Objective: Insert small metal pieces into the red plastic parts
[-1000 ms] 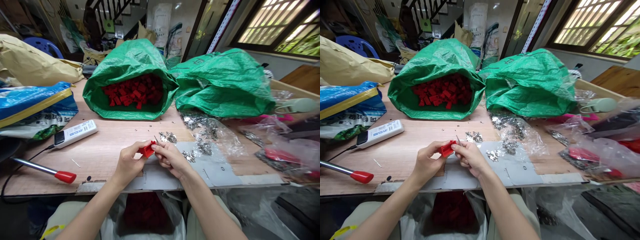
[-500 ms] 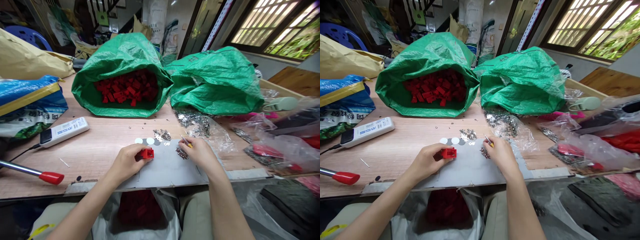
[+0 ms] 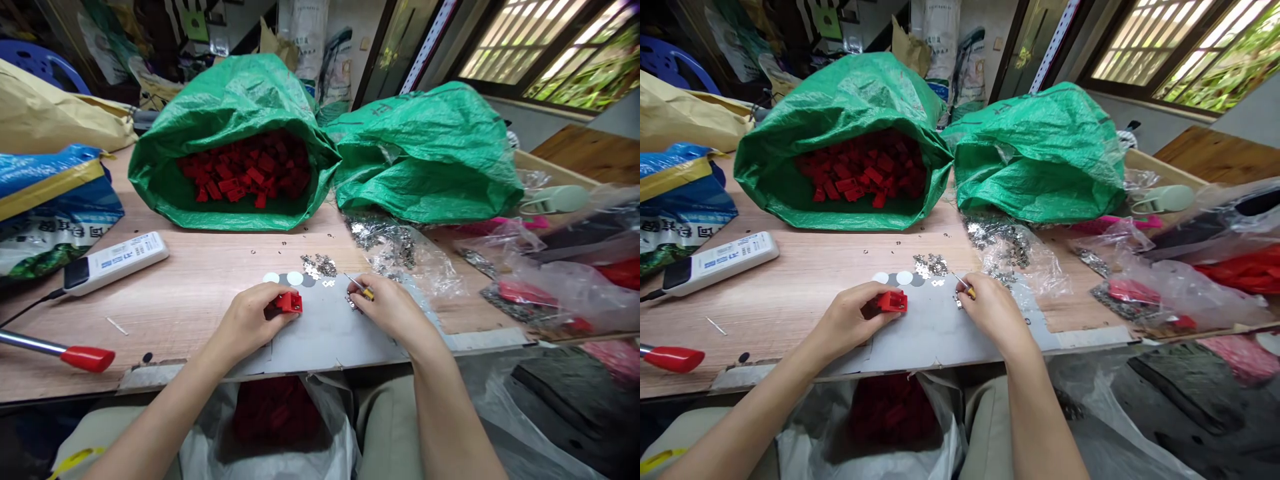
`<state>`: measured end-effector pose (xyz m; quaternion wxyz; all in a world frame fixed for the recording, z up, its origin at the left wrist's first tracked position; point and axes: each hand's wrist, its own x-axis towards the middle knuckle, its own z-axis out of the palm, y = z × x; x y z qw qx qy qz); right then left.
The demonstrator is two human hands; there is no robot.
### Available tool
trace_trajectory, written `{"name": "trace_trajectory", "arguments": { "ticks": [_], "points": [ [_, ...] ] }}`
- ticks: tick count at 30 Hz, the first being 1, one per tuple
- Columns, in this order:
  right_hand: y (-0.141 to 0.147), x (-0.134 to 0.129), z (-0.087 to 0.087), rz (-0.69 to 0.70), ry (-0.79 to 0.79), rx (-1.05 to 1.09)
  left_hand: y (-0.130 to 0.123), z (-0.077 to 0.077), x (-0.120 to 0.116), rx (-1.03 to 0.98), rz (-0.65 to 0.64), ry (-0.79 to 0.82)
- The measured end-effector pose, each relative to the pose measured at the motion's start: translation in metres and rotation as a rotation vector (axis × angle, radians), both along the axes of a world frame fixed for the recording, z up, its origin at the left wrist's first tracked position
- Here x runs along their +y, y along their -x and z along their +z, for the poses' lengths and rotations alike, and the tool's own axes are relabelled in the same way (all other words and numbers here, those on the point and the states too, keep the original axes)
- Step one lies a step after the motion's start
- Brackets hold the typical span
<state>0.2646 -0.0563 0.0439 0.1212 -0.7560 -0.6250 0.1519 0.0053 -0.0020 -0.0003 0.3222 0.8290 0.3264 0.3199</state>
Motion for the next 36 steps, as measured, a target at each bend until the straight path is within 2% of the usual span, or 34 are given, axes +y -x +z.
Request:
{"name": "trace_trajectory", "arguments": {
  "ticks": [6, 10, 12, 14, 19, 27, 31, 36],
  "points": [
    [-0.001, 0.002, 0.001, -0.060, 0.003, 0.080, -0.001, 0.001, 0.000, -0.014, 0.020, 0.007],
    [0.018, 0.006, 0.001, -0.021, -0.010, 0.426, -0.001, 0.000, 0.002, -0.050, 0.045, 0.050],
    [0.035, 0.008, 0.000, 0.028, 0.031, 0.598, -0.001, 0.000, 0.002, -0.058, 0.046, 0.046],
    [0.050, 0.012, -0.003, 0.030, 0.101, 0.679, -0.001, 0.000, 0.002, -0.064, 0.034, 0.026],
    [0.065, 0.023, -0.013, -0.048, 0.143, 0.640, -0.001, -0.002, 0.001, -0.083, 0.016, -0.016],
    [0.072, 0.028, -0.023, -0.018, 0.060, 0.606, -0.003, -0.003, -0.001, -0.010, 0.090, -0.086],
    [0.072, 0.027, -0.021, 0.012, 0.054, 0.701, -0.005, -0.003, -0.002, 0.008, 0.098, -0.115],
    [0.053, 0.026, -0.014, -0.008, 0.118, 0.896, -0.004, -0.003, -0.003, 0.008, 0.091, -0.092]
  ]
}}
